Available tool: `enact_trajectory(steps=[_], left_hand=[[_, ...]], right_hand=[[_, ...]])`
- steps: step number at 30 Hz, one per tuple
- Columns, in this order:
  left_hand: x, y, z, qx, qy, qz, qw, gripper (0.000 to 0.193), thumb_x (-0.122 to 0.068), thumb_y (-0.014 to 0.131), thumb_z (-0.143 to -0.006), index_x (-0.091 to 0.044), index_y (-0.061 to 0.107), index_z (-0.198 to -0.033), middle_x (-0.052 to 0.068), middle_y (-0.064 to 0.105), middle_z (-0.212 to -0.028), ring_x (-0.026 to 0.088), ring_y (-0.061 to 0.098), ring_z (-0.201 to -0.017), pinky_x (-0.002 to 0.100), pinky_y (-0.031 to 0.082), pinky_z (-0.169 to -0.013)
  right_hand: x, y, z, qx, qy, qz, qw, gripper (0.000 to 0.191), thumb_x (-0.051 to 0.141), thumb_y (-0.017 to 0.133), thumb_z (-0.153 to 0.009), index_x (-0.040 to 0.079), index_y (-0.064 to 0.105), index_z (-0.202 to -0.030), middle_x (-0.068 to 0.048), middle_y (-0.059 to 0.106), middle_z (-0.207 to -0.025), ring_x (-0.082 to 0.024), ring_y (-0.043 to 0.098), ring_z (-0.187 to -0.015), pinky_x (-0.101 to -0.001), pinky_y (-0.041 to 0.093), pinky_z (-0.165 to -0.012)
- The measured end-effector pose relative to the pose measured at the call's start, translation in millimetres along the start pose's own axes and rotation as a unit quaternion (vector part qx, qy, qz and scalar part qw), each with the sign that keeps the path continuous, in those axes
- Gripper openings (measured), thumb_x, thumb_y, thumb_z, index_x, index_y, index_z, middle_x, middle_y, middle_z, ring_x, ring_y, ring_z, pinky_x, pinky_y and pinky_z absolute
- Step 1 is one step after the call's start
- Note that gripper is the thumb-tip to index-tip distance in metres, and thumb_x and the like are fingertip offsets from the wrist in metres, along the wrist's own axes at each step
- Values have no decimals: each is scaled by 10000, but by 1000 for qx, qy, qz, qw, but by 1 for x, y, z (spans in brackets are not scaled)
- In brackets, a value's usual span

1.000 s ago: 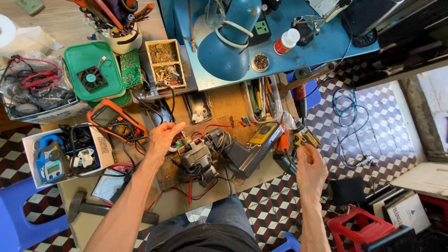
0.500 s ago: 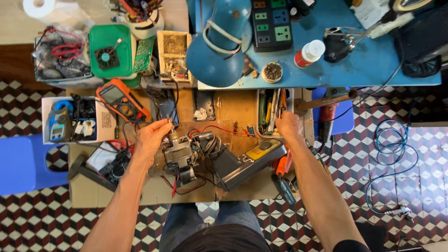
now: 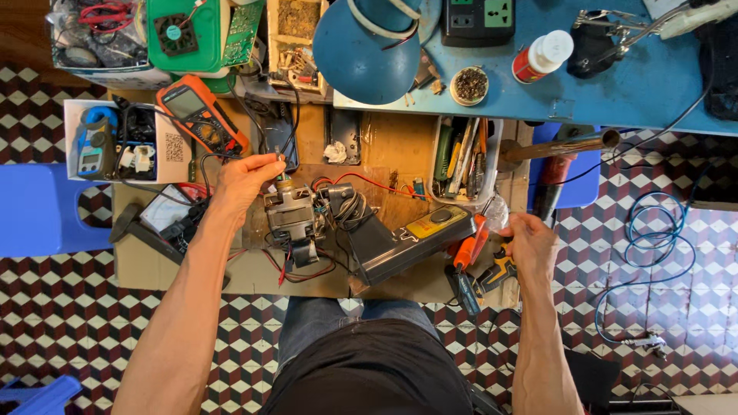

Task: The person disassembles a small electric motor on a cluttered workbench. They use a cordless drill to remove screws, separate the motor housing, and inspect the internal components including the rotor and stator. The person then wipes the rotor with a cloth and continues to handle the parts.

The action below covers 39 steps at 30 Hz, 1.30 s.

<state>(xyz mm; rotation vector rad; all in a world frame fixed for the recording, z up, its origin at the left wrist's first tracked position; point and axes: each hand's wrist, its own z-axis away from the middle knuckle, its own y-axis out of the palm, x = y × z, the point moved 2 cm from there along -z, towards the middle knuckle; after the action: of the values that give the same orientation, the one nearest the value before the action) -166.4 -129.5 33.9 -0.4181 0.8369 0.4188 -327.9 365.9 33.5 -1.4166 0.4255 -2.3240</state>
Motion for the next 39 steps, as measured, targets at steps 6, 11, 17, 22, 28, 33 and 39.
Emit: enact_trajectory(steps=[6, 11, 17, 22, 28, 33, 39], left_hand=[[6, -5, -13, -24, 44, -14, 999, 388, -228, 828, -830, -26, 774, -1158, 41, 768, -1020, 104, 660, -892, 270, 502, -797], [12, -7, -25, -52, 93, -55, 993, 358, -203, 835, -798, -4, 789, -1092, 62, 793, -980, 117, 711, -865, 268, 550, -789], [13, -7, -27, -31, 98, -21, 994, 350, -199, 807, -814, 6, 773, -1096, 80, 798, -991, 123, 722, -859, 276, 571, -785], [15, -4, -29, 24, 53, 20, 998, 348, -184, 744, -882, 20, 696, -1159, 88, 791, -1039, 119, 728, -923, 265, 558, -841], [8, -1, -22, 53, 54, 62, 995, 369, -186, 706, -923, 24, 668, -1225, 87, 789, -1046, 117, 714, -949, 258, 542, -866], [6, 1, -10, -24, 86, 7, 996, 396, -203, 771, -868, -2, 708, -1204, 75, 788, -1031, 97, 720, -908, 253, 556, -823], [4, 8, -1, -77, 89, 1, 993, 428, -211, 767, -860, -17, 715, -1238, 81, 798, -996, 106, 694, -845, 253, 534, -765]], right_hand=[[2, 31, 12, 38, -20, -31, 999, 263, 212, 637, -1030, -4, 718, -1156, -61, 722, -866, -57, 524, -537, -206, 388, -475], [39, 61, 31, 99, -119, -22, 988, 246, 174, 639, -1086, -32, 695, -1209, -69, 718, -904, -36, 555, -629, -177, 436, -562], [77, 89, 67, 148, -141, 4, 979, 262, 156, 627, -1066, -13, 676, -1260, -56, 726, -902, -41, 553, -600, -185, 421, -524], [89, 84, 60, 105, -164, -11, 981, 264, 160, 633, -1081, -18, 667, -1273, -73, 726, -903, -39, 556, -619, -185, 436, -551], [76, 102, 23, 93, -204, 158, 962, 281, 211, 648, -1003, 31, 731, -1202, -111, 742, -860, -143, 646, -709, -286, 503, -642], [57, 176, -47, 196, -292, 328, 877, 279, 258, 667, -919, 63, 751, -1100, -219, 745, -994, -418, 714, -930, -470, 554, -845], [42, 223, -89, 253, -284, 474, 794, 257, 141, 657, -803, 77, 776, -1022, -293, 697, -978, -475, 682, -943, -533, 550, -824]])
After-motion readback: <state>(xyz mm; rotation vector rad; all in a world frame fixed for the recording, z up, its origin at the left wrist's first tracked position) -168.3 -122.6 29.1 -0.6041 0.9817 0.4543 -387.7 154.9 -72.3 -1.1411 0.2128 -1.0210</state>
